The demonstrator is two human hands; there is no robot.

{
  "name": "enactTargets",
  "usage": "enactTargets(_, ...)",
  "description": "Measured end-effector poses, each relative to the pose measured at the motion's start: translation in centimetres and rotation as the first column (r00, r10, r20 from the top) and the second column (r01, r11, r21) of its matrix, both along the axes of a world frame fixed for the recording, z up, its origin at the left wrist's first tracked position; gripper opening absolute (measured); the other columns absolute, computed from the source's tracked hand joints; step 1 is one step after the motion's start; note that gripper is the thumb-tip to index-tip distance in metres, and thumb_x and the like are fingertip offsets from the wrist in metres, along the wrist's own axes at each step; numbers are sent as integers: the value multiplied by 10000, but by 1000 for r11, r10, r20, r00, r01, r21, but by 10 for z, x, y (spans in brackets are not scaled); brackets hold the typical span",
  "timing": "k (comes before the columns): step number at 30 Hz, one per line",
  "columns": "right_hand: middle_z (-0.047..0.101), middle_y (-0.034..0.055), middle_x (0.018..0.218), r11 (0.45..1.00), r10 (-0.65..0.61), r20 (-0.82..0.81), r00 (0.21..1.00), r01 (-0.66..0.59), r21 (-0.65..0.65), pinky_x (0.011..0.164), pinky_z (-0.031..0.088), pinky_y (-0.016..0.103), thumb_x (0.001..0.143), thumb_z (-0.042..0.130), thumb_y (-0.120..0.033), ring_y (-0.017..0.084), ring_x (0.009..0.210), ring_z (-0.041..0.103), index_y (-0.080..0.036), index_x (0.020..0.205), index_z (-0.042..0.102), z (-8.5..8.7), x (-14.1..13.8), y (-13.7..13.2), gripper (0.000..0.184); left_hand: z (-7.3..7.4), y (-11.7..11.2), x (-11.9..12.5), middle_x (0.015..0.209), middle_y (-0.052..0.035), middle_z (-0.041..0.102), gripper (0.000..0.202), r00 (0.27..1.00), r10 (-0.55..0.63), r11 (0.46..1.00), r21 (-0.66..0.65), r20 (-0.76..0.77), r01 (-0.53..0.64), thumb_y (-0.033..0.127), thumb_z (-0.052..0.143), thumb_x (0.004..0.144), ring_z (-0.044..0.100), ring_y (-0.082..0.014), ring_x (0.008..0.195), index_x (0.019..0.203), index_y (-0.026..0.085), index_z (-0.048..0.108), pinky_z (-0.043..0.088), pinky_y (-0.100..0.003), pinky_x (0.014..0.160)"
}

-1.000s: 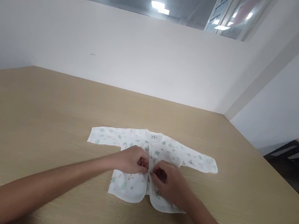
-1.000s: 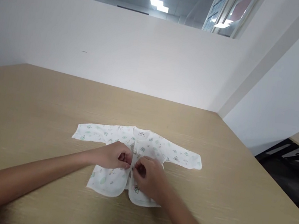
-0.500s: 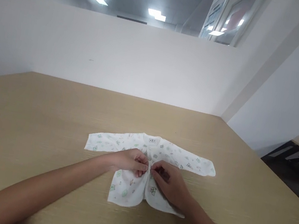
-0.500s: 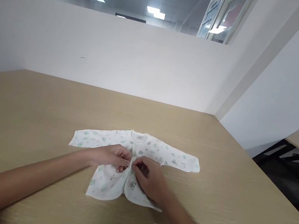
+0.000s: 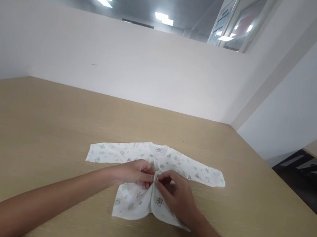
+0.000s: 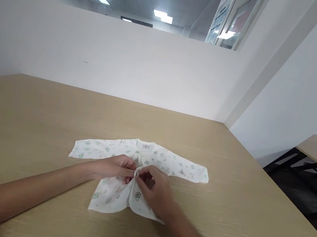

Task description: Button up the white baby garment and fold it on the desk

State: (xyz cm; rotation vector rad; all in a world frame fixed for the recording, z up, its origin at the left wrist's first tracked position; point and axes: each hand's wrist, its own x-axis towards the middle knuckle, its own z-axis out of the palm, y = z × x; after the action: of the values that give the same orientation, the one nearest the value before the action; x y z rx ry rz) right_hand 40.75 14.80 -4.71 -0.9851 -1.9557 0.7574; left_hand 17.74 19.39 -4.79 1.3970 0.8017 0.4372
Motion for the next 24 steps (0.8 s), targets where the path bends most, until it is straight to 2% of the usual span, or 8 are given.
enactTargets(3,719,1,883,1000,-22,-25,999,22,-12,666,486,240,978,689,-300,141,750,635,-210,913,697,-3,-1,0,112,0,0,0,871,-36,668,328,1000,-7,1000,-1,9,7,468,774,894,648,-138,790,954,157,690,491,-241,713)
enactTargets(11,729,-5,886,997,-29,-47,998,25,-76,696,491,239,962,698,-285,140,757,634,-210,911,725,0,0,1,93,14,-2,2,805,-22,622,352,996,-46,998,-41,75,49,475,777,892,578,-102,704,926,131,710,464,-222,669)
enactTargets(17,711,2,867,996,-15,-63,998,9,-91,700,500,241,958,672,-270,143,759,629,-199,908,698,-1,-3,2,91,7,1,1,805,-20,616,378,997,-26,998,-61,77,31,491,793,876,596,-114,703,881,133,672,473,-235,662)
enactTargets(24,704,38,920,997,-26,-68,997,21,-73,708,525,258,963,655,-293,173,817,651,-201,929,690,-4,-2,0,104,8,-1,3,812,-19,617,366,998,10,998,-56,62,-6,479,798,873,599,-119,730,876,139,663,471,-230,659)
